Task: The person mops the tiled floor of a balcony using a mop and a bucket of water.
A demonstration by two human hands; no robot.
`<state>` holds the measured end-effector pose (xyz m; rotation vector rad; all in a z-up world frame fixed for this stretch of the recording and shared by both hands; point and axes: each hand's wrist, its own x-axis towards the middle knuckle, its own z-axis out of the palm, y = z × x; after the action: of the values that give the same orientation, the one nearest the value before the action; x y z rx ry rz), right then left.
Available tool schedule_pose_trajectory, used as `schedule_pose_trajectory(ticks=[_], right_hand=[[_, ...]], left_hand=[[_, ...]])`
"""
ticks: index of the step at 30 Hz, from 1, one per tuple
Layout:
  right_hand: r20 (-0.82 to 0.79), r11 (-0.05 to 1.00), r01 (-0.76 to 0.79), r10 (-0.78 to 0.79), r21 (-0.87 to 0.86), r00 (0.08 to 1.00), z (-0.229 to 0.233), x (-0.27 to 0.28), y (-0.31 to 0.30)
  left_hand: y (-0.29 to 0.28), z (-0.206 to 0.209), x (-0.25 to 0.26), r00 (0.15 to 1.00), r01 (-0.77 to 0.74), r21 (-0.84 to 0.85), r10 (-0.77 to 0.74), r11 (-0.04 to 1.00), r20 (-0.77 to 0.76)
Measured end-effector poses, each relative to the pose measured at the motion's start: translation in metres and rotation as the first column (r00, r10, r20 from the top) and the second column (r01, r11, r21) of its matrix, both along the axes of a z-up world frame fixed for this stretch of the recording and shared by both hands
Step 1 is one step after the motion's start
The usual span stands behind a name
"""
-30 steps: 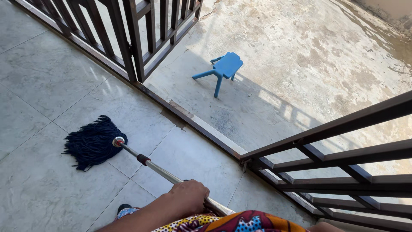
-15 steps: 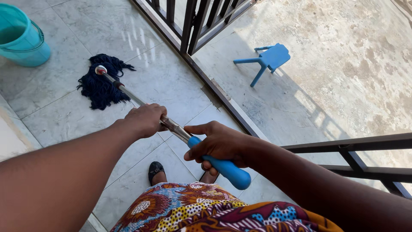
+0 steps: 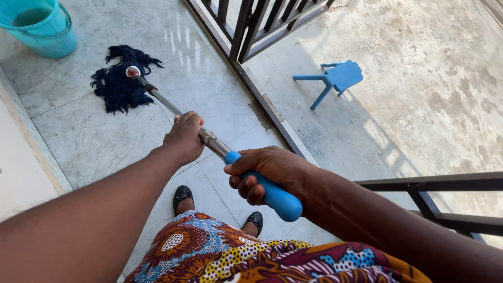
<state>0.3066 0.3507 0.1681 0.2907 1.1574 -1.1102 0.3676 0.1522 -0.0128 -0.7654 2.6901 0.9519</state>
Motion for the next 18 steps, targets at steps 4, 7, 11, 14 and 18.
schedule_pose_trajectory(ticks=[4, 7, 11, 14, 18], right_hand=[[-0.101, 0.986, 0.111, -0.098, 0.128, 0.99, 0.028, -0.012, 0.094], [-0.011, 0.939, 0.307, -0.309, 0.157, 0.951, 0.035, 0.003, 0.168], [0.005, 0.878, 0.445, -0.453, 0.176, 0.892, 0.043, 0.033, 0.252], [-0.03, 0.812, 0.56, -0.563, 0.166, 0.826, 0.041, 0.06, 0.3], [-0.322, 0.753, 0.479, -0.364, 0.451, 0.874, 0.054, 0.085, 0.35]], left_hand=[[0.093, 0.005, -0.032, 0.998, 0.065, 0.096, -0.066, 0.993, 0.003], [0.164, 0.011, -0.041, 0.974, 0.175, 0.189, -0.198, 0.966, 0.11], [0.249, 0.018, -0.047, 0.899, 0.352, 0.232, -0.397, 0.907, 0.184], [0.3, 0.013, -0.046, 0.809, 0.54, 0.211, -0.572, 0.815, 0.136], [0.344, 0.041, -0.05, 0.658, 0.71, 0.202, -0.738, 0.675, 0.152]])
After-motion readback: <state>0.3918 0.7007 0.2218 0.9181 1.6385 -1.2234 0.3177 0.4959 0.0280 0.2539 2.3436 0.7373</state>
